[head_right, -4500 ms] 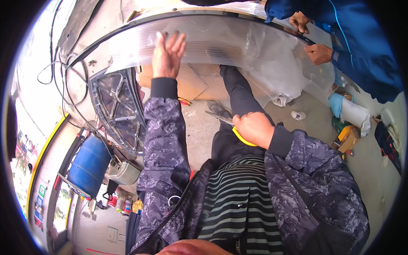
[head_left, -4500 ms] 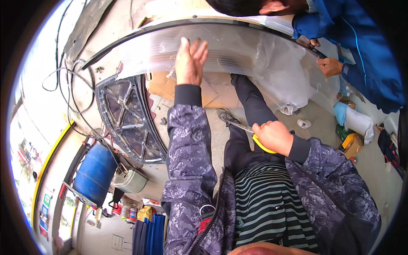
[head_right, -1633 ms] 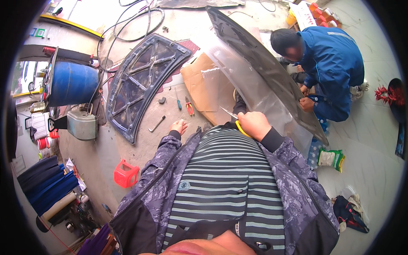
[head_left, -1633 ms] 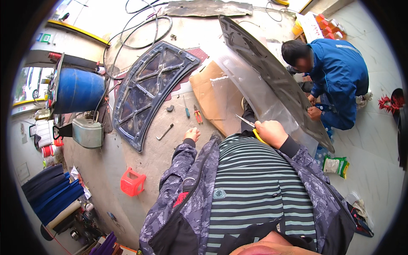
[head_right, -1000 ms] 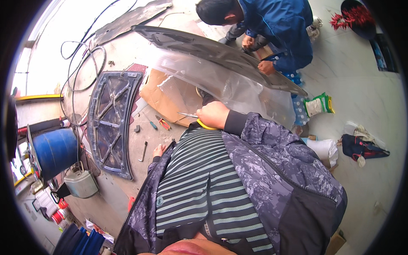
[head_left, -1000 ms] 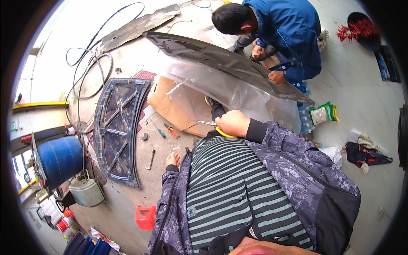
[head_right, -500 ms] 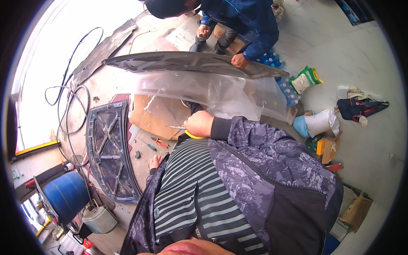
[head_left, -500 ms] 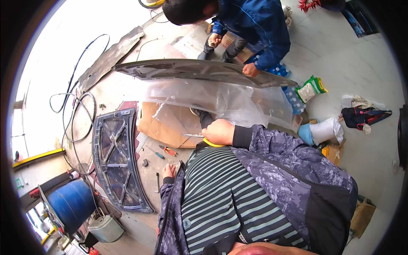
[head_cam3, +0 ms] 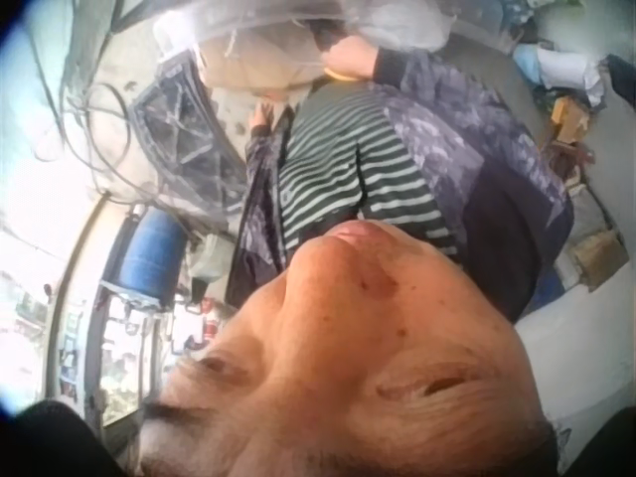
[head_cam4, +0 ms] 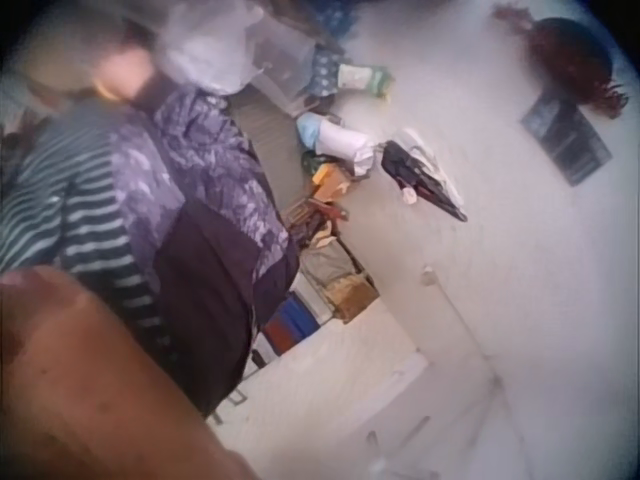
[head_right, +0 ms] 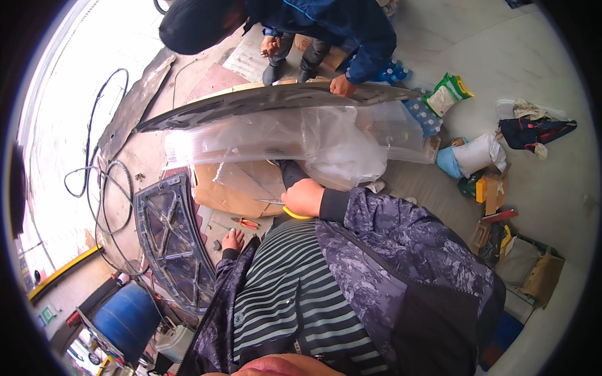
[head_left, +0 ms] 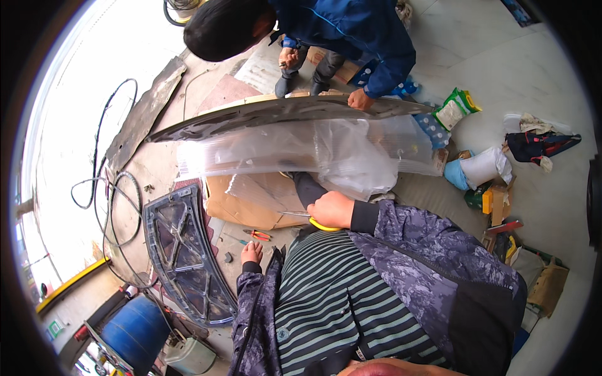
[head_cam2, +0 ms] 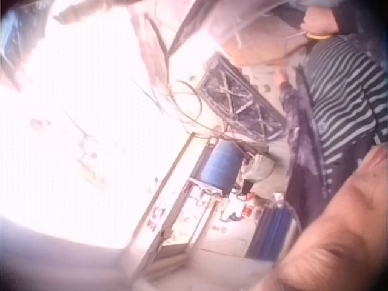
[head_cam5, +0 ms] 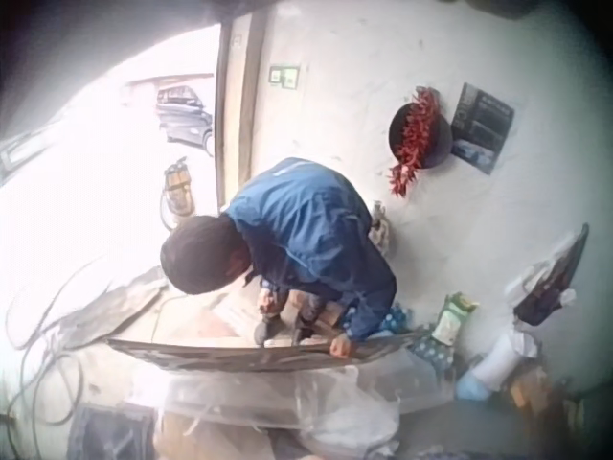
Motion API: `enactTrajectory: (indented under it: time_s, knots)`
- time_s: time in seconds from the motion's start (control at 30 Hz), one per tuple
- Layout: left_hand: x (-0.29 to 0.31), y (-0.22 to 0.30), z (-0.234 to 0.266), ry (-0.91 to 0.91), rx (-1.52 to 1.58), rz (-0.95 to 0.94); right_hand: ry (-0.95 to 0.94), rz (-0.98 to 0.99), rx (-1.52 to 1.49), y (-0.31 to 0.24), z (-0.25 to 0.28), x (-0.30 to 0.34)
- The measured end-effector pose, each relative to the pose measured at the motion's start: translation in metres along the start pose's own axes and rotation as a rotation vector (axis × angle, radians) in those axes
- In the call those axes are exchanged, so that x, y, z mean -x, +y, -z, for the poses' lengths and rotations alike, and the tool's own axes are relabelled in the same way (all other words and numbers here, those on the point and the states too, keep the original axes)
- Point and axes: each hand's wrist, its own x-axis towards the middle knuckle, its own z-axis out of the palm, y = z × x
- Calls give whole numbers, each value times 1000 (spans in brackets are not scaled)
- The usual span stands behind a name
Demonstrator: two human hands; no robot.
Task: The person uses scissors to trim a plastic sheet on a car door panel, then uses a small purple tool to scrape or clean a small black component. They later insert the component into the door panel with assistance from a coworker.
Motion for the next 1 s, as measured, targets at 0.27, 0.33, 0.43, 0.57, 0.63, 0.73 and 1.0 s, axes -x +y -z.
enactTrajectory:
  time_s: [0.27, 0.33, 0.43, 0.57, 0.63, 0.73, 1.0]
  knots:
    - [-56, 114, -88, -50, -44, -39, -44, -100, -86, 47, 9, -19]
    - [-67, 141, -109, -112, -121, -59, -41, -104, -97, 57, 12, -24]
    - [-72, 171, -147, -176, -182, -118, -58, -115, -101, 71, 21, -34]
    - [-69, 194, -191, -199, -166, -141, -110, -108, -95, 83, 34, -52]
    - [-64, 194, -198, -208, -172, -142, -119, -82, -82, 86, 40, -60]
    - [-61, 189, -195, -183, -169, -137, -124, -43, -44, 89, 49, -75]
    - [-53, 117, -108, 7, -45, -137, -182, 67, 56, 66, 59, -102]
